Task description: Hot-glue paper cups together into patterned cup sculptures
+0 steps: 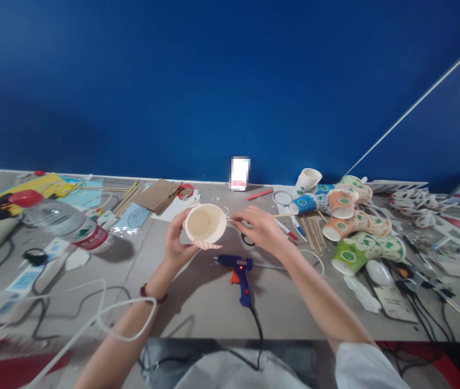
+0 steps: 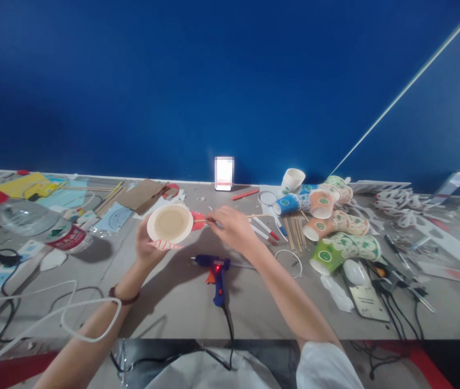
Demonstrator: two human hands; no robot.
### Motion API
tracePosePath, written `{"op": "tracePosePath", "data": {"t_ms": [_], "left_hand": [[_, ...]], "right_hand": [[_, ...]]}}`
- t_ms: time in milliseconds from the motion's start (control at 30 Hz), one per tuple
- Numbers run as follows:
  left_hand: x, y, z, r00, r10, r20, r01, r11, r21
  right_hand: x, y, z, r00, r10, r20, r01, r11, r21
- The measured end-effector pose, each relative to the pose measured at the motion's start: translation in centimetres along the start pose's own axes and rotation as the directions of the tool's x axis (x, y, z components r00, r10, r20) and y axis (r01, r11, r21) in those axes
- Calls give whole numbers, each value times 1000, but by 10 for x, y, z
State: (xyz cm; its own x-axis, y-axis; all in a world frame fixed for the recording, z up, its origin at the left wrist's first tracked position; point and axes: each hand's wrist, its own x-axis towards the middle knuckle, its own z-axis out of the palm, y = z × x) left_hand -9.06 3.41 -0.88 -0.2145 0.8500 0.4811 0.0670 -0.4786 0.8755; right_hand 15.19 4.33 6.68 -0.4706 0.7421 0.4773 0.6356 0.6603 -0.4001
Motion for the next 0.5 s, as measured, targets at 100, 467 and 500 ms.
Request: {"op": "tracePosePath", "data": {"t_ms": [100, 467, 500], "left_hand": [[-2, 0, 0, 998, 53, 20, -53, 999, 0], [-4, -10, 0, 999, 27, -35, -30, 998, -62], [-5, -12, -1, 999, -15, -43, 11, 996, -89]], "right_hand": [[-1, 1, 1, 1000, -10, -3, 11, 1000, 6], [-2, 3, 7, 999, -6, -35, 6, 1000, -5], [-2, 3, 7, 999, -4, -34, 4, 1000, -12]]}}
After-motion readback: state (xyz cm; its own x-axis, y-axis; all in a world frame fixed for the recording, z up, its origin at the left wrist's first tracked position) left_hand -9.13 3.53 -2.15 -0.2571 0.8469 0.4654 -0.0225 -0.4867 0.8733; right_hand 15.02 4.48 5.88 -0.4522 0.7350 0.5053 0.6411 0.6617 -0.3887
